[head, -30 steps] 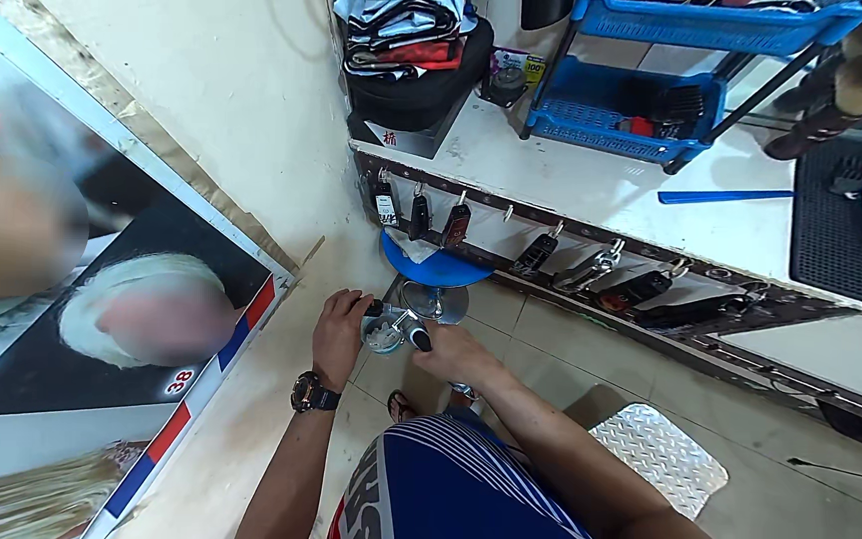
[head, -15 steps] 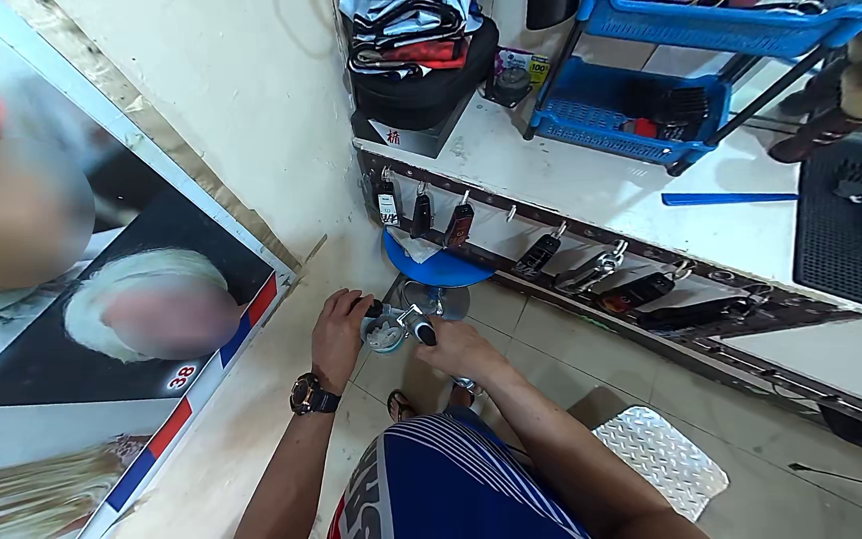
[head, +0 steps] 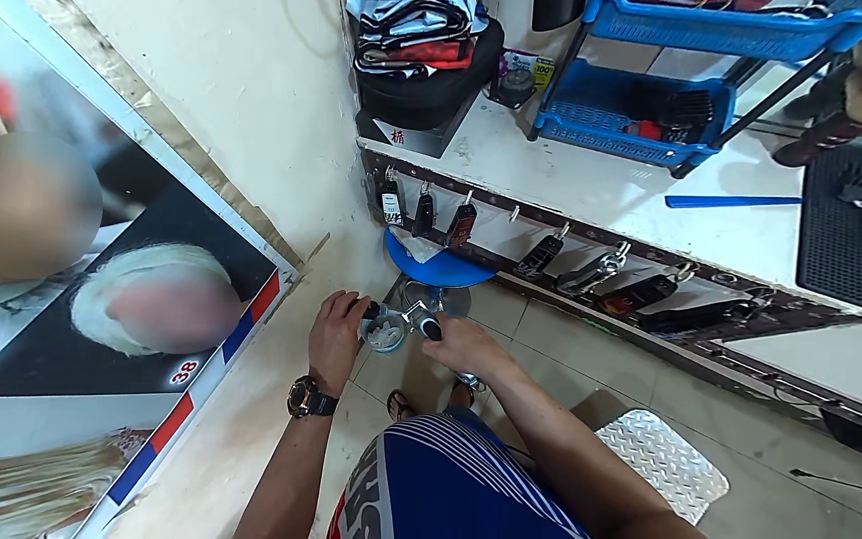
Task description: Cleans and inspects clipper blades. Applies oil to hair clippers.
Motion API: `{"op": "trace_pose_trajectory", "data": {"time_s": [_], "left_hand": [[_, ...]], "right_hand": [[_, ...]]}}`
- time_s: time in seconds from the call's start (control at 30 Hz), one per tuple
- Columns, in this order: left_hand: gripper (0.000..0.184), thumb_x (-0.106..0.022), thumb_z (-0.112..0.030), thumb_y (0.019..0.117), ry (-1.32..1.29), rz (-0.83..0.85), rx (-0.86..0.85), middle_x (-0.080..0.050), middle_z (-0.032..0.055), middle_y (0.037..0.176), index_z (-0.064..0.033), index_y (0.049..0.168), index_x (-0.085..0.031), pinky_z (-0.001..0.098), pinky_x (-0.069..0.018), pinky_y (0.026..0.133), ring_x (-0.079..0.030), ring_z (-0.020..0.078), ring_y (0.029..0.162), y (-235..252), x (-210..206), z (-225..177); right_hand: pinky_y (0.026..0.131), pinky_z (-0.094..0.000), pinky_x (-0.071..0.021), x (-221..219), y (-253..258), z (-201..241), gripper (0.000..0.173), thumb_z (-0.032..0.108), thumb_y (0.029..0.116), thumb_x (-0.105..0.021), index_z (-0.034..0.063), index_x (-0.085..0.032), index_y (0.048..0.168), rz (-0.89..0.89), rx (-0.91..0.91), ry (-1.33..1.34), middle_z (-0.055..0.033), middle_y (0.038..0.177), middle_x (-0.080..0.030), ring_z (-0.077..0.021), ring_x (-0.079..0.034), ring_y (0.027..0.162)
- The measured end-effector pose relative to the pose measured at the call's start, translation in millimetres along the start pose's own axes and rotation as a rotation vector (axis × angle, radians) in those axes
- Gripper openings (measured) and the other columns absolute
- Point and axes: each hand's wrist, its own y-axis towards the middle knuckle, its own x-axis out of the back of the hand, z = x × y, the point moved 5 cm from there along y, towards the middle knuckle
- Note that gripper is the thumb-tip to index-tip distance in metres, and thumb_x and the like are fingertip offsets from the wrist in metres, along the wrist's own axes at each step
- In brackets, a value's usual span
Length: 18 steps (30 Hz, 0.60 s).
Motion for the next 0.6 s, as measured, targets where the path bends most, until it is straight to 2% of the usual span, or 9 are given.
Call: {"op": "trace_pose_trajectory", "data": {"time_s": [0.27,0.6], "left_hand": [[0.035,-0.058,-0.001,0.0989,0.009,-0.015,0.002,-0.066,0.0058,0.133,-0.0185,0.126,-0.072,0.0431,-0.0520,0.104,-0.054,0.0279,0.134,-3,-1,1],[0.036,-0.057,0.000,0.0993,0.016,-0.042,0.006,-0.065,0.0064,0.134,-0.0181,0.127,-0.071,0.0434,-0.0514,0.105,-0.054,0.0285,0.135,-5,2,-2]], "right_hand": [[0.080,-0.0453,-0.0589,-4,9,-10,0.048,0.046,0.0962,-0.060,0.0107,-0.059,0.129,0.026,0.005,0.178,-0.0099,0.099,-0.070,-0.0213,-0.071,0.082],[0.070,-0.0372,-0.0614,-11,15,-18,0.045,0.040,0.0970,-0.063,0.0098,-0.057,0.129,0.072,-0.022,0.482,-0.0098,0.097,-0.068,-0.0175,-0.070,0.071]]}}
